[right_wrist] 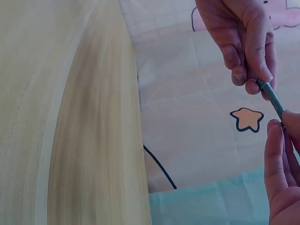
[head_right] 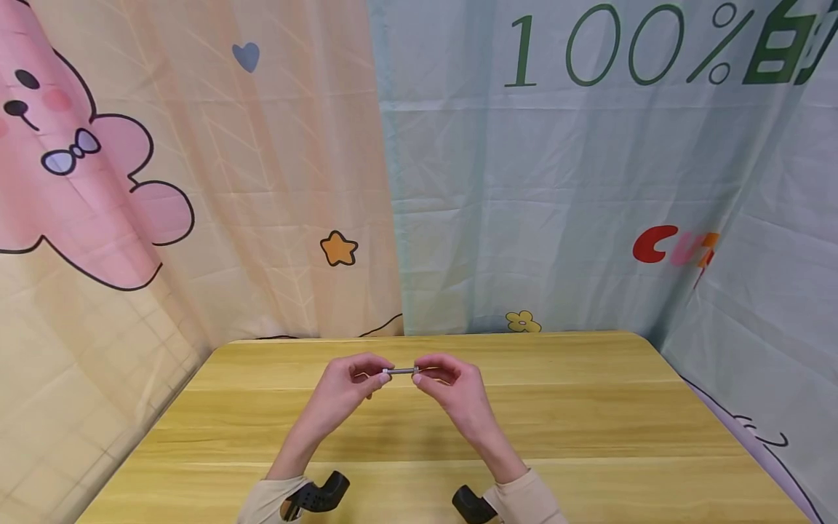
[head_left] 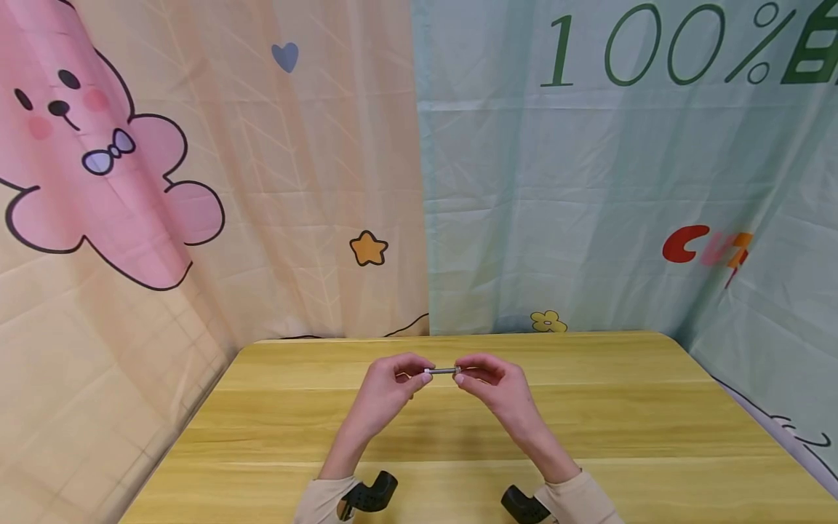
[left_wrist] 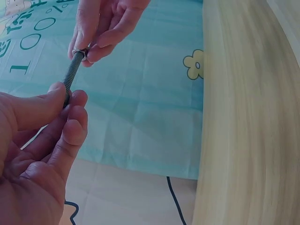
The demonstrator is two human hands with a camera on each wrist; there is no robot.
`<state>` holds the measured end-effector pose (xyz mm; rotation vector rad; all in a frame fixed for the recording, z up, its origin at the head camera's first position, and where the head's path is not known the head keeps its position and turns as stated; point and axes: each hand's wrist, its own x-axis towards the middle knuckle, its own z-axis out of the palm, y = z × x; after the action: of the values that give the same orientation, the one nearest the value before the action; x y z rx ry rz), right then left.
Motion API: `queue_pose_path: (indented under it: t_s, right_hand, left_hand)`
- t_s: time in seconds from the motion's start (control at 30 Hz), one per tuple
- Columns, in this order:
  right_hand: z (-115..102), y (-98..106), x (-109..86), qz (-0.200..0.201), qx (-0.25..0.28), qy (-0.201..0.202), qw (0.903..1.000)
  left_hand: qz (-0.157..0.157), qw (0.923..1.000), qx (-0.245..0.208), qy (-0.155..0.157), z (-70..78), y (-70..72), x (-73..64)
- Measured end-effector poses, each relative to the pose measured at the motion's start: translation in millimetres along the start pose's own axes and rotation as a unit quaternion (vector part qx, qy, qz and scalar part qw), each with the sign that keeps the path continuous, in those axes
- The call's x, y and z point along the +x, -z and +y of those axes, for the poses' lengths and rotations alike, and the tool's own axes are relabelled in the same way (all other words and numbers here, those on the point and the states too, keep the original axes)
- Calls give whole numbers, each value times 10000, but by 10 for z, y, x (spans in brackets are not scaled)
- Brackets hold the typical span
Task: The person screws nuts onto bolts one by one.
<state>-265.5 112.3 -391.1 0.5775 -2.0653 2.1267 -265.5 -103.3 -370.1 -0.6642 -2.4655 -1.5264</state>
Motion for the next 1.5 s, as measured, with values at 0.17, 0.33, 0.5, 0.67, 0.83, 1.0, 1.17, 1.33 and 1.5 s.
queue_pose_path:
  t_s: [0.17, 0.33, 0.5, 0.67, 0.83, 1.0, 1.17, 1.33, 1.5]
  right_hand:
    - [-16, -3, -13, 95, -415, 174, 9989]
    - [-40, -13, -18, 151, -943, 538, 9940]
    - [-44, -12, -13, 79, -1204, 786, 9896]
    - [-33, 2, -8, 12, -1649, 982, 9814]
    - [-17, 4, 0, 25, -1861, 1181, 9754]
    - [-27, 2, -9, -36, -1638, 978, 9816]
    - [-13, 11, -5, -58, -1248, 445, 9912]
    - [15, 0, 3, -66, -1187, 288, 9925]
    - [40, -6, 9, -180, -1150, 139, 9931]
  left_hand:
    - [-58, 9999, -81, -63, 13, 7, -11]
    - [-137, 9998, -62, -88, 10, 19, -2]
    - [-186, 9998, -98, -56, -33, 21, 16]
    - [-253, 9995, -168, 2, -51, 21, 15]
    - [-292, 9986, -436, 83, -51, 26, 21]
    - [-357, 9959, -819, 160, -68, 27, 24]
    - [-339, 9959, -825, 144, -76, 9, 24]
    - [-270, 9957, -878, 97, -56, -21, 15]
    - [-169, 9959, -888, 106, -54, -57, 17]
